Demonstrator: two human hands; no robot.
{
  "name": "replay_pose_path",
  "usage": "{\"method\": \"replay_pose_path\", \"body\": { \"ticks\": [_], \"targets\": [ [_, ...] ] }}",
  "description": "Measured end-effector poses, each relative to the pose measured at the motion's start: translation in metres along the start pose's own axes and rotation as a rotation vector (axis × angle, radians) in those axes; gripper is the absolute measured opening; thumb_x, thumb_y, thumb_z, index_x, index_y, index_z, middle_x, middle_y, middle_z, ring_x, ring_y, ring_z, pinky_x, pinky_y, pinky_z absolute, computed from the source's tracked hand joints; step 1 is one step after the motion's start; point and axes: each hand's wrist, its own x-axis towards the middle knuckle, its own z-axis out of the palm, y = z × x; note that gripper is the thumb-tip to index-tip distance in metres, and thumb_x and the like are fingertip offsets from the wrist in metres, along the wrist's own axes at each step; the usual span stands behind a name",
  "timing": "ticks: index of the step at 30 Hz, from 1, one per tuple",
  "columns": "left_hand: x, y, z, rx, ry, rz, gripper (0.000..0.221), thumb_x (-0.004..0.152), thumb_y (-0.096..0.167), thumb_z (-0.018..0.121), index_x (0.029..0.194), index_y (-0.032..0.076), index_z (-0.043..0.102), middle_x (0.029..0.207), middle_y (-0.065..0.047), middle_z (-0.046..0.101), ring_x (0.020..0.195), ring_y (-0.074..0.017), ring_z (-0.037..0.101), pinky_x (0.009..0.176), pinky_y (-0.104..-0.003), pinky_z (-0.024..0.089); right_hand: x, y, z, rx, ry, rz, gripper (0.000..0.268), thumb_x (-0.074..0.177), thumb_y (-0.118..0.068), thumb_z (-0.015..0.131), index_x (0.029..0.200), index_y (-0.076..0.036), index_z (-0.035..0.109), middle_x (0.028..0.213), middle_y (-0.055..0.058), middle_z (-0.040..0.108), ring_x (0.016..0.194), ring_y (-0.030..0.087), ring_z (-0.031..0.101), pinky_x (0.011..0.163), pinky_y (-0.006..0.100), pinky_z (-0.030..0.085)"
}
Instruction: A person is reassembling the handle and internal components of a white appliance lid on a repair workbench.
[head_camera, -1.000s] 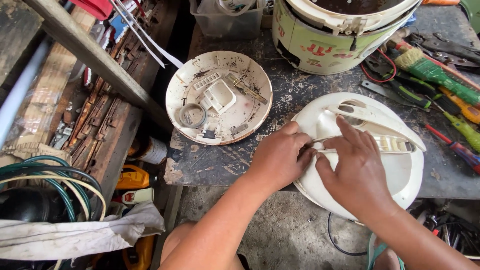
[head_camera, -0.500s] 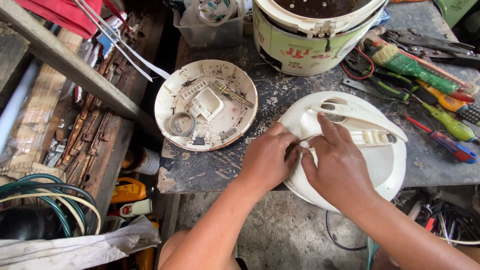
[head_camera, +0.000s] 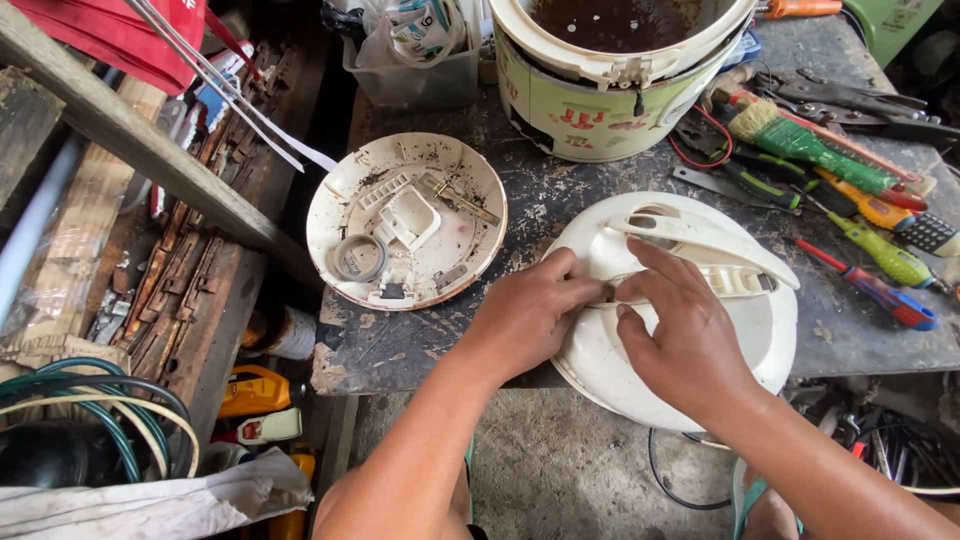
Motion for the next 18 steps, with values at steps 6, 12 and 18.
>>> {"method": "replay_pose_path", "body": {
  "ticks": [6,12,18],
  "targets": [
    [0.014,0.018,-0.032,0.05,-0.151,0.058,0.038,0.091,-0.007,0.054,0.109,0.016,0.077,0.103,-0.012,0.064,0.093,-0.044,0.071,0.083,-0.058,0.06,-0.002,0.025,-0.008,0.019,0.056,-0.021,0.021,0.084,-0.007,0.069,0.105,-0.009,0.069,0.14,0.014,0.066,0.126,0.037,0.064,0.099,0.052,0.052],
    [0.048,0.002,-0.029,0.309,-0.329,0.204,0.044,0.086,-0.007,0.056,0.112,0.022,0.077,0.101,-0.007,0.061,0.092,-0.0415,0.071,0.085,-0.059,0.058,-0.006,0.041,-0.016,0.08,0.033,-0.17,0.021,0.083,-0.003,0.068,0.102,-0.009,0.07,0.127,0.012,0.072,0.12,0.036,0.068,0.093,0.051,0.056],
    [0.091,0.003,-0.007,0.316,-0.389,0.264,0.022,0.088,-0.003,0.048,0.096,0.004,0.068,0.085,-0.015,0.066,0.079,-0.0454,0.07,0.078,-0.063,0.058,-0.004,0.044,-0.021,0.122,0.031,-0.251,0.023,0.082,-0.006,0.071,0.105,-0.008,0.073,0.123,0.014,0.074,0.117,0.038,0.069,0.091,0.051,0.056]
  ]
}}
